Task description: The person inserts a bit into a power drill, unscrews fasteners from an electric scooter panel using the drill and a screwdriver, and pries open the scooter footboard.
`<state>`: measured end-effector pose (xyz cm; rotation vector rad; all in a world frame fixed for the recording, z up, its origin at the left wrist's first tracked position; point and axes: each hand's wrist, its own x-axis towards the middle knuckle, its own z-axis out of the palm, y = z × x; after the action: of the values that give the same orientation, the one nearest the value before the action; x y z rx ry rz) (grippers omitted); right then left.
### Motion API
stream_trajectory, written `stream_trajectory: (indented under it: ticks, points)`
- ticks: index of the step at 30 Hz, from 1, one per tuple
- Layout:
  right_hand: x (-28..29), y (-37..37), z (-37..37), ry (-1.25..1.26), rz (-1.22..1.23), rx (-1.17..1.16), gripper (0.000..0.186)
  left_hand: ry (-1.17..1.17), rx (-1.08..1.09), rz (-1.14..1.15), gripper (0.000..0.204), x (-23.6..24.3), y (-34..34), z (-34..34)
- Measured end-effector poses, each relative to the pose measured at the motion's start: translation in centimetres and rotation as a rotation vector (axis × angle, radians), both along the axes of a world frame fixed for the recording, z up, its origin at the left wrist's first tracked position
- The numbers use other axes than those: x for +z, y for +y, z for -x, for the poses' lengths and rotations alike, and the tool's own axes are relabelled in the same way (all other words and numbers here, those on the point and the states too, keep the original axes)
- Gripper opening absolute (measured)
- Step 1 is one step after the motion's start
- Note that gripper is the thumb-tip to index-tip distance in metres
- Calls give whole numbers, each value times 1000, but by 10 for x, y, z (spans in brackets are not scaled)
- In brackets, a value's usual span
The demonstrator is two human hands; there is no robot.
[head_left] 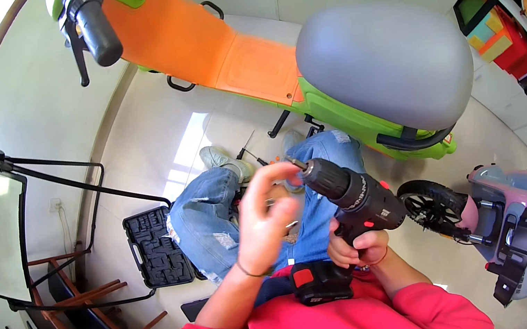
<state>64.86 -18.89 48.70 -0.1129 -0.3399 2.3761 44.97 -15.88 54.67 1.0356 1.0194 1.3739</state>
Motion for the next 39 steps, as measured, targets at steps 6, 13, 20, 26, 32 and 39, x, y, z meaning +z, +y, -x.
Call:
stream_trajectory:
  ticks: [6,13,20,26,32,39]
  points:
    - [8,0,1,7,-89,3,50,18,-69,185,45,18,12,-18]
    - [6,3,1,163,-26,68,47,-236,-18,73,44,2,-2,-10]
    - [7,2,7,218,13,69,46,-205,-108,151,40,24,11,-25]
    - [4,0,9,303,73,104,41,-464,-129,5,43,13,7,-28]
    - [8,-1,11,235,78,105,40,103,-20,-126,39,10,9,-35]
    - [4,-6,11,367,113,198,39,-393,-9,80,53,18,4,-35]
